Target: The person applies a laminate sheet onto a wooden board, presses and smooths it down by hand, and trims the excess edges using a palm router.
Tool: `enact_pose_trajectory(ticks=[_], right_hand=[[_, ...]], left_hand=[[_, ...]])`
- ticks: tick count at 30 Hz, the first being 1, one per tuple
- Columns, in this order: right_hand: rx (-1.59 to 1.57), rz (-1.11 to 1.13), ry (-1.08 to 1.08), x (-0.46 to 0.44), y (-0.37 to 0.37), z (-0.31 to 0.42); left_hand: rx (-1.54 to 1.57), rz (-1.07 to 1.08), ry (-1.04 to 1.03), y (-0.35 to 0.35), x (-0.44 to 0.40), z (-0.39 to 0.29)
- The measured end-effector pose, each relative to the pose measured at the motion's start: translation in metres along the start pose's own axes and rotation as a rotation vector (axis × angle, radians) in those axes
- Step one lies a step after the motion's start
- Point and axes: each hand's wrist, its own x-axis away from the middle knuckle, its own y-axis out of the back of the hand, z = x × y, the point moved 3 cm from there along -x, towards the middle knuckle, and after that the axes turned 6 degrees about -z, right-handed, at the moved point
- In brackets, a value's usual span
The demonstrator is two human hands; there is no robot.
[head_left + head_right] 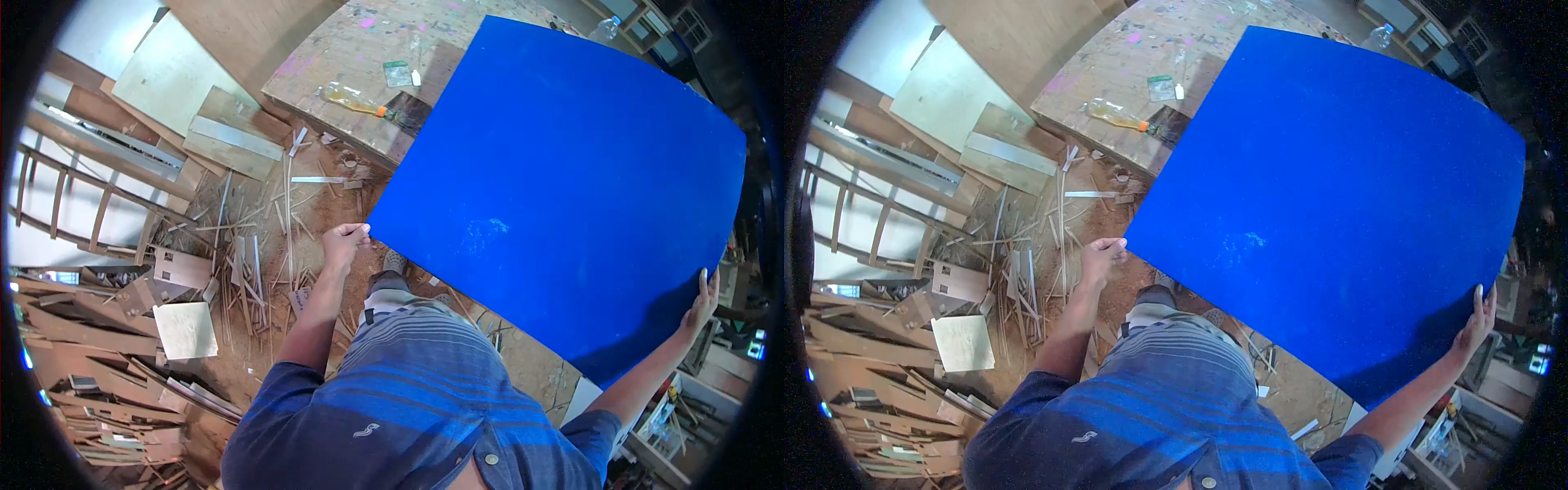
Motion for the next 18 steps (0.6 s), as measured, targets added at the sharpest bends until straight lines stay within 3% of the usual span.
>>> enact_pose_trajectory(ticks=[8,18], right_hand=[[0.039,-0.085,-0.089,0.027,-0.010,0.003],[-0.061,0.088,-0.066,0.022,-0.010,0.000]], left_hand=[[-0.036,-0.003,-0.020,0.003,-0.007,0.005],[0.009,0.008,0.003,0.000,-0.005,0.001]])
